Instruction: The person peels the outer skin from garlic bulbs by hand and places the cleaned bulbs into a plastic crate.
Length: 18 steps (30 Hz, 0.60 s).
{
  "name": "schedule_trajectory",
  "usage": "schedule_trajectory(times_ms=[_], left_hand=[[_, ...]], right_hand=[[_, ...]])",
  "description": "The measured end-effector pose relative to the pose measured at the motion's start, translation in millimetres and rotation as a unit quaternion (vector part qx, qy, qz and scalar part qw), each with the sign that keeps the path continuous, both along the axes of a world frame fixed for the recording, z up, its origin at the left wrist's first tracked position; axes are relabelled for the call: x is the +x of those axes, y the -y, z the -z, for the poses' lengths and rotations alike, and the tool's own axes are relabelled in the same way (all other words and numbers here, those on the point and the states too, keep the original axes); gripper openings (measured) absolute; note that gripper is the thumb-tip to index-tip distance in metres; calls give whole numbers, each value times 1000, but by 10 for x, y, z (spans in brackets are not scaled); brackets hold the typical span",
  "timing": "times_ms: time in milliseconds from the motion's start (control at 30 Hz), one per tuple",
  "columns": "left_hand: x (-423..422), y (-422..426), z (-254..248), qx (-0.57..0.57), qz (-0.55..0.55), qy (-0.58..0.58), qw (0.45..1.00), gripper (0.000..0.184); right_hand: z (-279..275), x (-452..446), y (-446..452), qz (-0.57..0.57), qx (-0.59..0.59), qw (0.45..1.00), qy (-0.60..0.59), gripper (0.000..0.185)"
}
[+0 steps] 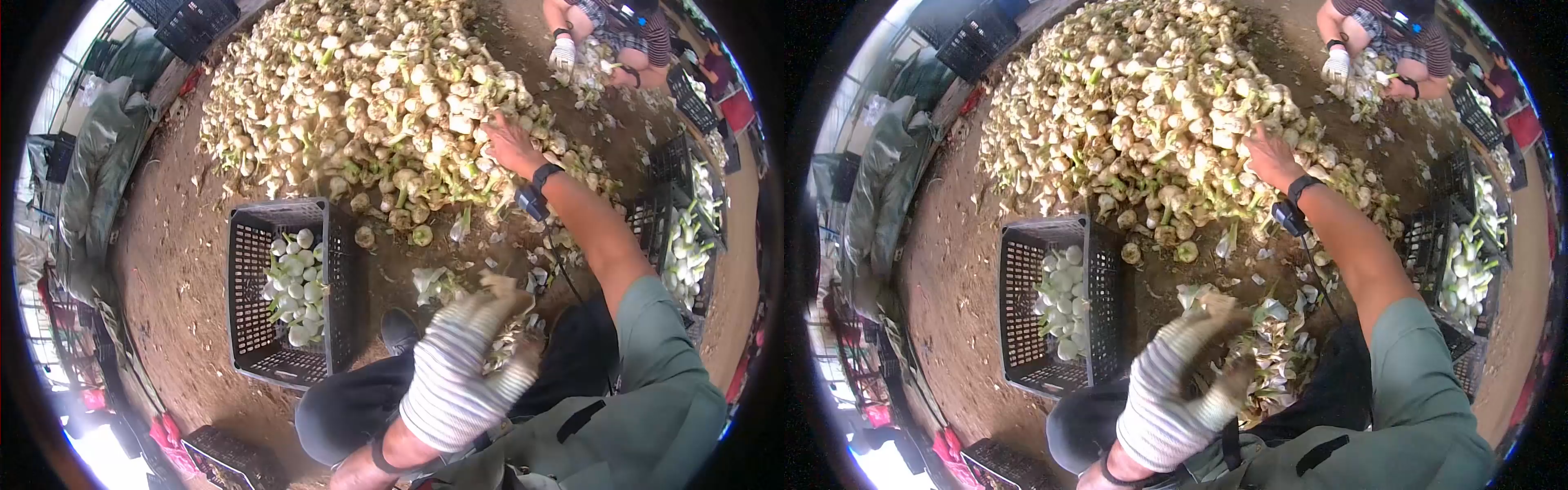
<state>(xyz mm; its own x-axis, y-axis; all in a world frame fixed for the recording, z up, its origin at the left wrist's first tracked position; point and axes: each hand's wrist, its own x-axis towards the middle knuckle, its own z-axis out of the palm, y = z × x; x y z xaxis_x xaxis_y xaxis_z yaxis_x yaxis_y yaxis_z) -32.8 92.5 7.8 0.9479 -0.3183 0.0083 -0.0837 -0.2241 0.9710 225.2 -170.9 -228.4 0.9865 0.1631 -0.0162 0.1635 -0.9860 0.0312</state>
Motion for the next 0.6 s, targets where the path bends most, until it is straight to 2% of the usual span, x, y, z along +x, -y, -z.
schedule_trajectory(times_ms=[33,67,100,167,233,300,333,367,433,467,500,567,600], left_hand=[[34,-27,-68,59,31,44,997,35],[55,-25,-142,49,39,-8,998,36],[44,-25,-114,48,38,-9,998,36],[33,13,-14,-12,17,-23,1000,35],[-2,57,61,-22,2,-6,1000,35],[-13,115,102,-109,-3,-68,992,34],[-9,130,152,-51,-19,-23,998,34],[-11,167,144,-71,-23,-82,994,36],[-31,257,176,-151,-74,-78,983,41],[-14,308,250,-198,-81,-105,971,47],[-26,300,94,-238,-78,-173,952,52],[16,415,296,-286,-118,-118,944,66],[32,440,379,-292,-101,-137,941,71]], right_hand=[[3,-59,-79,-29,16,990,134,45],[-67,-70,-85,21,50,998,24,40],[-98,-144,-98,20,49,998,22,40],[-222,-296,-97,64,131,987,-75,41],[-106,-573,10,60,169,982,-66,41],[-35,-790,142,95,343,933,-51,40],[-201,-882,90,157,434,881,-98,47],[-382,-985,64,154,433,883,-93,47],[-997,-1275,-146,160,647,724,-179,55],[-1173,-1378,-194,142,660,713,-190,59],[-1379,-1545,-262,120,709,666,-198,59],[-1662,-1796,-346,57,722,654,-219,62],[-1824,-2001,-469,31,743,646,-171,60]])
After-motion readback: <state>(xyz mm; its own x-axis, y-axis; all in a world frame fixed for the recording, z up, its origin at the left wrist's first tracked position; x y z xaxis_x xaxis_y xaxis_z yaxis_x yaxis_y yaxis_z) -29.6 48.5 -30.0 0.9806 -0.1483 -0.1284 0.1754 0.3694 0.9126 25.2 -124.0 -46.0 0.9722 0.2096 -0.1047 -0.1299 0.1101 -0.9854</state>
